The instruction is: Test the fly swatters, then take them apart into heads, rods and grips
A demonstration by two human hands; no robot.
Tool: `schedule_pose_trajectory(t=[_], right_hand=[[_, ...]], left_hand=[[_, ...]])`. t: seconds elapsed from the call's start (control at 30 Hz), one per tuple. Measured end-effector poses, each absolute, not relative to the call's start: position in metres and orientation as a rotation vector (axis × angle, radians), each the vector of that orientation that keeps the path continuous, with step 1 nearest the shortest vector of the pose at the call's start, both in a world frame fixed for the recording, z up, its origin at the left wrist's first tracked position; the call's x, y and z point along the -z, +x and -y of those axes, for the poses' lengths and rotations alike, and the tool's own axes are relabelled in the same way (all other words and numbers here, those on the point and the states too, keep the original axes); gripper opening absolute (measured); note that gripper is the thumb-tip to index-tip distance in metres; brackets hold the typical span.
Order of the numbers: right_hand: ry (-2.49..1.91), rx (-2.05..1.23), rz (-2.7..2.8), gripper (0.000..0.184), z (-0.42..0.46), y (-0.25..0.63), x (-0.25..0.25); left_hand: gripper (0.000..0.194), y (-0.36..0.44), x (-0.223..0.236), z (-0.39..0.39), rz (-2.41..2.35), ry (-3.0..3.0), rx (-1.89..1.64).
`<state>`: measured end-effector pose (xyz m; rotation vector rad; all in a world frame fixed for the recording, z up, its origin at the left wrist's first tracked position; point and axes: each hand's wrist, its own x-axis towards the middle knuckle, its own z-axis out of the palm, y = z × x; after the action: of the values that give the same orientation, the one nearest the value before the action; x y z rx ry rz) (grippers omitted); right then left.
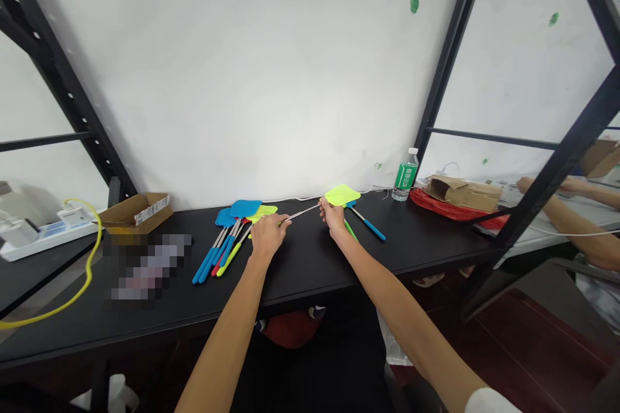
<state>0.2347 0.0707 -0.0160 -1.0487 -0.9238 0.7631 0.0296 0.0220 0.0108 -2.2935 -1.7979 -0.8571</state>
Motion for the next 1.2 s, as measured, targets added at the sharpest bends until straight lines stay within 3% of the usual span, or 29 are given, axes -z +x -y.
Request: schedule_pose_trajectory(t=[0.4, 0.83, 1.2], right_hand=[[-0.976, -0.904, 0.924, 0.05, -0.066, 0.235, 0.013], [-0.885, -1.123, 1.365, 0.049, -0.053, 0.216, 0.014], [-0.891, -1.024, 1.398, 0.051, -0.062, 0.214, 0.023]], left_hand=[[0.028, 0.031, -0.007, -0.019, 1.702, -2.345, 0.871], [0.022, 0.035, -0.011, -0.013, 1.665, -2.46, 0.821], [0.036, 0.037, -0.008, -0.016, 1.622, -2.448, 0.772]])
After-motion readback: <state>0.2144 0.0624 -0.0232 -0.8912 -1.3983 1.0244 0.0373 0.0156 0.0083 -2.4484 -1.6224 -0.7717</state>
